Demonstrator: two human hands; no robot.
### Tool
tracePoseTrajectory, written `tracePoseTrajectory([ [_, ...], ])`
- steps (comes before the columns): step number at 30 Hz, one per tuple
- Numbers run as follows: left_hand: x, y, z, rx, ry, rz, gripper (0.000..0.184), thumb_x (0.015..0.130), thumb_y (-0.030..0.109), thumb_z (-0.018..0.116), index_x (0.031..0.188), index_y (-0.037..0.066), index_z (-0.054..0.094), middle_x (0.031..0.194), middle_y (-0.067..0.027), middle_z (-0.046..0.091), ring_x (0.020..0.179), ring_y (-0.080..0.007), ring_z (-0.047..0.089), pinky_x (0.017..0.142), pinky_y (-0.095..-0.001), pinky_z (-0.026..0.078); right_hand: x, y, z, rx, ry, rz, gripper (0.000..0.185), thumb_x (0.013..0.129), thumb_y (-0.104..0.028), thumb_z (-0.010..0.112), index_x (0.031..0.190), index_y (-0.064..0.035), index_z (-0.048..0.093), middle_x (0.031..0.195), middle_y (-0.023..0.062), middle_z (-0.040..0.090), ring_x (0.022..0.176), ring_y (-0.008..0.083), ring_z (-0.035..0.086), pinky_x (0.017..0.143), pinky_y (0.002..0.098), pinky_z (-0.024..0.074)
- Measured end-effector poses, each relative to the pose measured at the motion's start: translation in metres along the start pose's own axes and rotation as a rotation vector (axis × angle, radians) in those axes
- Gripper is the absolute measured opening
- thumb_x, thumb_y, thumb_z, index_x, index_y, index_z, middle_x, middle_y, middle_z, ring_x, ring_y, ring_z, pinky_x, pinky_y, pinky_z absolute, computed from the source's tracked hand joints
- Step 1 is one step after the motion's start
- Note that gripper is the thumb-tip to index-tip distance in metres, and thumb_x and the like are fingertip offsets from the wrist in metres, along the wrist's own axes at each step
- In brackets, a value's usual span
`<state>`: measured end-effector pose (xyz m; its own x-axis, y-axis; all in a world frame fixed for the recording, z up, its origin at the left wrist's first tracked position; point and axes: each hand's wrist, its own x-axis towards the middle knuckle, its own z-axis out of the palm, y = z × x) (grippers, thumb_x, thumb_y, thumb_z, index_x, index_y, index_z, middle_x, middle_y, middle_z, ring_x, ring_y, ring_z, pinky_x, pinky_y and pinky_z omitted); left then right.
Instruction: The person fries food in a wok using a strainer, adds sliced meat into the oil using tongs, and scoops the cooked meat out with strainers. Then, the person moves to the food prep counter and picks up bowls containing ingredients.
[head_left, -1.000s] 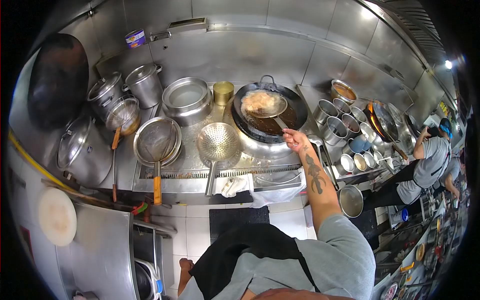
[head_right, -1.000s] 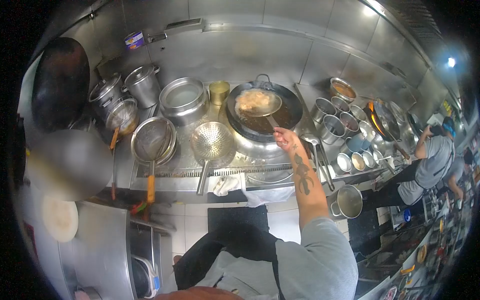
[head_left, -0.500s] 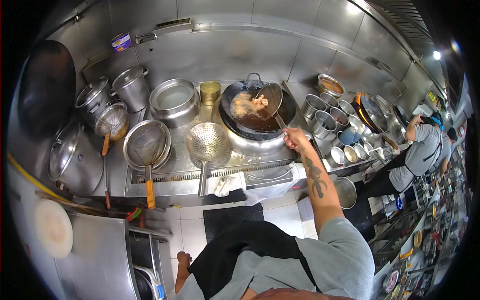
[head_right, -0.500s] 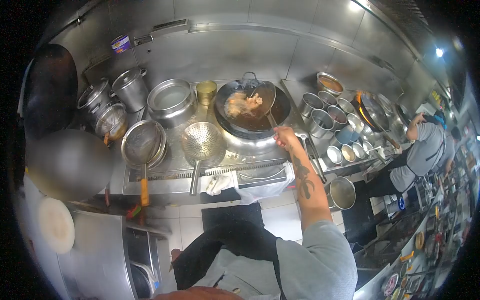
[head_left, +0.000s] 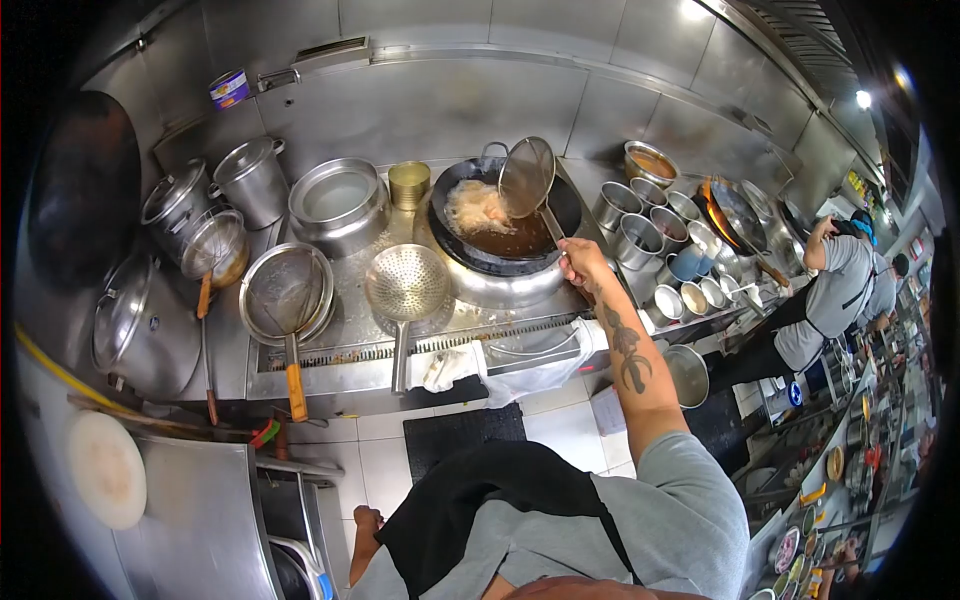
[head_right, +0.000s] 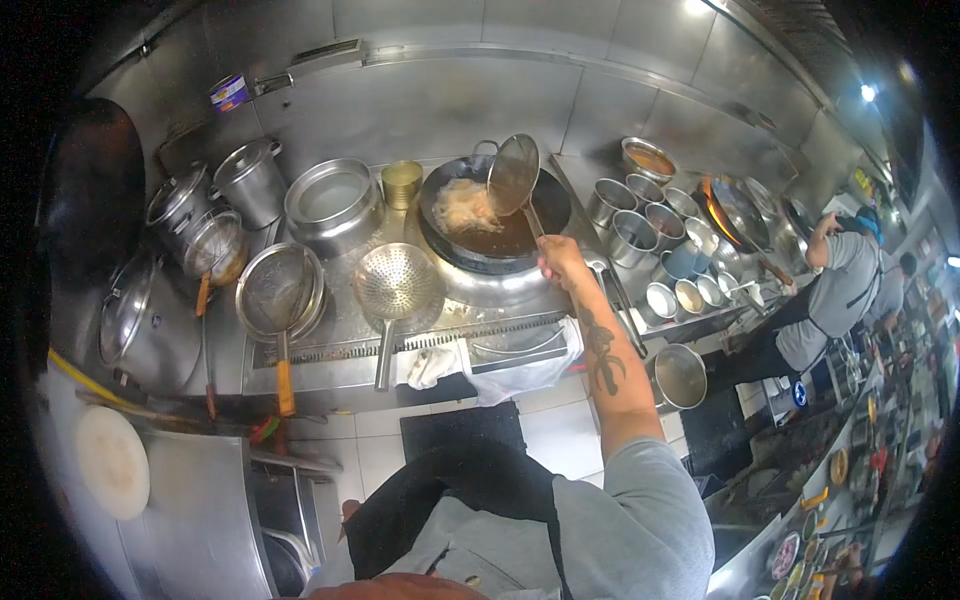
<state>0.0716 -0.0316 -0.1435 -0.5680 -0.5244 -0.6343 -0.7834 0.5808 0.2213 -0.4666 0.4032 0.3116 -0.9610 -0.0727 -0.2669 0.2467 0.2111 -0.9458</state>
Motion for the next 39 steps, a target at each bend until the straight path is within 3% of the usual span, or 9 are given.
tracePoseTrajectory([
  [2, -0.001, -0.005, 0.0, 0.219, 0.084, 0.162, 0.015, 0.066, 0.004, 0.067, 0.055, 0.008, 0.058, 0.058, -0.0074, 0.058, 0.051, -0.0198, 0.06, 0.045, -0.0349, 0.048, 0.001, 0.001, -0.004, 0.024, -0.007, -0.019, 0.027, 0.093, -0.025, 0.049, 0.112, -0.0077, 0.059, 0.061, 0.0029, 0.054, 0.037, 0.0091, 0.043, 0.032, 0.0252, 0.0283],
  [4, -0.002, -0.004, -0.003, 0.207, 0.061, 0.193, 0.015, 0.066, 0.002, 0.066, 0.056, 0.008, 0.056, 0.057, -0.0081, 0.057, 0.049, -0.0204, 0.059, 0.044, -0.0354, 0.047, -0.002, 0.002, -0.008, 0.044, -0.001, -0.053, 0.027, 0.093, -0.025, 0.05, 0.112, -0.0076, 0.059, 0.061, 0.0023, 0.054, 0.037, 0.0088, 0.043, 0.032, 0.0247, 0.0279],
  [12, 0.008, -0.007, 0.0, 0.001, -0.03, 0.109, 0.016, 0.065, -0.005, 0.06, 0.06, 0.006, 0.05, 0.055, -0.0108, 0.053, 0.045, -0.0228, 0.055, 0.039, -0.0376, 0.043, -0.013, 0.004, -0.046, -0.142, 0.128, -0.09, 0.03, 0.095, -0.025, 0.048, 0.119, -0.009, 0.057, 0.056, -0.0006, 0.052, 0.035, 0.0079, 0.043, 0.03, 0.0247, 0.0271],
  [22, 0.008, 0.014, -0.007, -0.68, -0.151, -0.272, 0.021, 0.063, -0.015, 0.053, 0.064, 0.004, 0.043, 0.053, -0.0142, 0.048, 0.04, -0.0259, 0.051, 0.033, -0.0402, 0.038, -0.004, 0.034, -0.077, -0.141, 0.157, -0.005, 0.024, 0.095, -0.022, 0.047, 0.11, -0.0073, 0.058, 0.057, 0.0013, 0.054, 0.035, 0.0098, 0.044, 0.03, 0.0254, 0.0272],
  [24, 0.009, 0.019, -0.007, -0.793, -0.14, -0.324, 0.023, 0.063, -0.017, 0.051, 0.065, 0.004, 0.042, 0.052, -0.0149, 0.047, 0.039, -0.0265, 0.05, 0.031, -0.0408, 0.037, -0.002, 0.04, -0.072, -0.041, 0.098, 0.073, 0.021, 0.095, -0.023, 0.046, 0.107, -0.0079, 0.056, 0.058, 0.0016, 0.054, 0.035, 0.0103, 0.045, 0.03, 0.0254, 0.0269],
  [25, 0.008, 0.019, -0.002, -0.97, -0.01, -0.263, 0.022, 0.064, -0.017, 0.051, 0.066, 0.004, 0.042, 0.052, -0.0151, 0.047, 0.039, -0.0265, 0.051, 0.031, -0.0412, 0.037, -0.001, 0.044, -0.067, 0.018, 0.066, 0.109, 0.02, 0.095, -0.023, 0.046, 0.105, -0.0085, 0.055, 0.058, 0.0018, 0.054, 0.036, 0.0106, 0.045, 0.03, 0.0255, 0.0268],
  [29, -0.008, 0.021, -0.019, -0.676, -0.204, -0.39, 0.021, 0.064, -0.016, 0.052, 0.064, 0.003, 0.043, 0.052, -0.0152, 0.048, 0.039, -0.0258, 0.052, 0.031, -0.0412, 0.037, 0.018, 0.062, -0.05, 0.273, -0.146, 0.214, 0.018, 0.094, -0.017, 0.047, 0.107, -0.0056, 0.05, 0.063, 0.0041, 0.054, 0.04, 0.011, 0.043, 0.032, 0.024, 0.0272],
  [37, -0.025, -0.021, 0.005, 0.511, 0.14, 0.605, 0.015, 0.062, 0.015, 0.072, 0.052, 0.016, 0.061, 0.056, -0.0048, 0.058, 0.051, -0.0235, 0.059, 0.044, -0.0386, 0.044, 0.046, 0.057, 0.006, 0.527, -0.37, 0.326, 0.015, 0.097, -0.019, 0.044, 0.109, -0.0098, 0.045, 0.064, -0.0017, 0.048, 0.042, 0.0053, 0.034, 0.035, 0.0202, 0.0233],
  [39, -0.026, -0.026, 0.006, 0.486, 0.108, 0.607, 0.013, 0.063, 0.015, 0.071, 0.054, 0.016, 0.062, 0.057, -0.0048, 0.058, 0.052, -0.0236, 0.059, 0.045, -0.039, 0.044, 0.055, 0.065, 0.009, 0.633, -0.452, 0.339, 0.015, 0.094, -0.017, 0.05, 0.107, -0.0099, 0.047, 0.066, 0.0, 0.05, 0.042, 0.0074, 0.038, 0.034, 0.0217, 0.027],
])
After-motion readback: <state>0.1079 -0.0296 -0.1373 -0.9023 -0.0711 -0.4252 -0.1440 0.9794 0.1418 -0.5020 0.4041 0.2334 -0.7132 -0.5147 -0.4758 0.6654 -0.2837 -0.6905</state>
